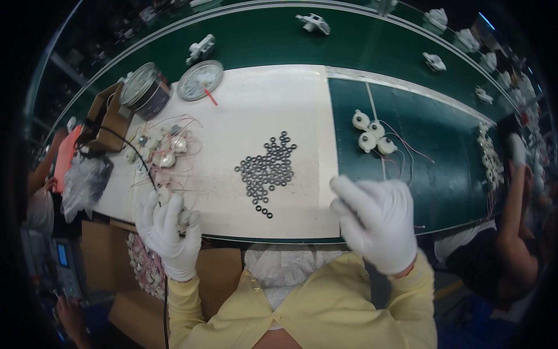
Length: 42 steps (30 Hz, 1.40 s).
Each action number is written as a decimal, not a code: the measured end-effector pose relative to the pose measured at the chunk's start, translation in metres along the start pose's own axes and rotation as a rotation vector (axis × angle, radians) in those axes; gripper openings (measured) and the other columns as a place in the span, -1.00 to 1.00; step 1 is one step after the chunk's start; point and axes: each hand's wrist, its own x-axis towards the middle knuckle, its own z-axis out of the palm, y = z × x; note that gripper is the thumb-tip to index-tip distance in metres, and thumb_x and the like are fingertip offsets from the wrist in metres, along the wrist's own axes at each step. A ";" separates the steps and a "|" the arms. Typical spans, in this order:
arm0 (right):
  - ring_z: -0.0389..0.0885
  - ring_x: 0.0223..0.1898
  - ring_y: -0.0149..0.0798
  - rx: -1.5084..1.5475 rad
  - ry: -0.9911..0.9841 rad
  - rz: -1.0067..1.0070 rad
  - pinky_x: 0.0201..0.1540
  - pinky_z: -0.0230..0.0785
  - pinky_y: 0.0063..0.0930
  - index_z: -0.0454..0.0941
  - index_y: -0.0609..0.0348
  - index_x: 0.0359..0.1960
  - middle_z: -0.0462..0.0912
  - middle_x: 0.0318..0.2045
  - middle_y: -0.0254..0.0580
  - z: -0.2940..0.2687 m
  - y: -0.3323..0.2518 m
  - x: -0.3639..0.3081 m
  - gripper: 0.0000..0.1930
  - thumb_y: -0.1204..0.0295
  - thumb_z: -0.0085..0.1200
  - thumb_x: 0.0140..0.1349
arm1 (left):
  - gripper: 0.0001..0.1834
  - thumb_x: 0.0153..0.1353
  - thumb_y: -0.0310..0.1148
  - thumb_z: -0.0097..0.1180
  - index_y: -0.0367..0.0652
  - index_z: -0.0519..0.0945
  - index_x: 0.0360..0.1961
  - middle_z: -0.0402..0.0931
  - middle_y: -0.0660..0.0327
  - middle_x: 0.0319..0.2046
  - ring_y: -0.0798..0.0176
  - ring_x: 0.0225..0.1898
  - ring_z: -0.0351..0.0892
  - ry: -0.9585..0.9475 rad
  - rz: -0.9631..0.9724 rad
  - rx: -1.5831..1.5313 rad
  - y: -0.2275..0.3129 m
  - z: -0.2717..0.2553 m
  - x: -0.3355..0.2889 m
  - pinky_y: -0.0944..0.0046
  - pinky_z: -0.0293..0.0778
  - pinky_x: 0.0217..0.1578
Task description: The person assembles small white plastic components by inserting metal washers into them and attaching red and white wires. They handle the components one by one, placing finished units into a cardboard box on the table. The process involves repetitive manual insertion and wire attachment.
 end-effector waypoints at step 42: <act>0.22 -0.71 -0.55 2.562 -0.238 0.562 -0.50 0.21 -0.55 0.31 0.12 0.38 0.69 -0.10 -0.08 0.090 -0.100 0.061 -0.37 -0.01 0.15 0.48 | -0.49 -0.11 -0.18 0.45 -0.05 0.70 -0.07 0.62 0.18 -0.01 -0.13 0.08 0.58 -0.104 0.034 -0.477 0.034 -0.013 -0.003 -0.05 0.51 0.03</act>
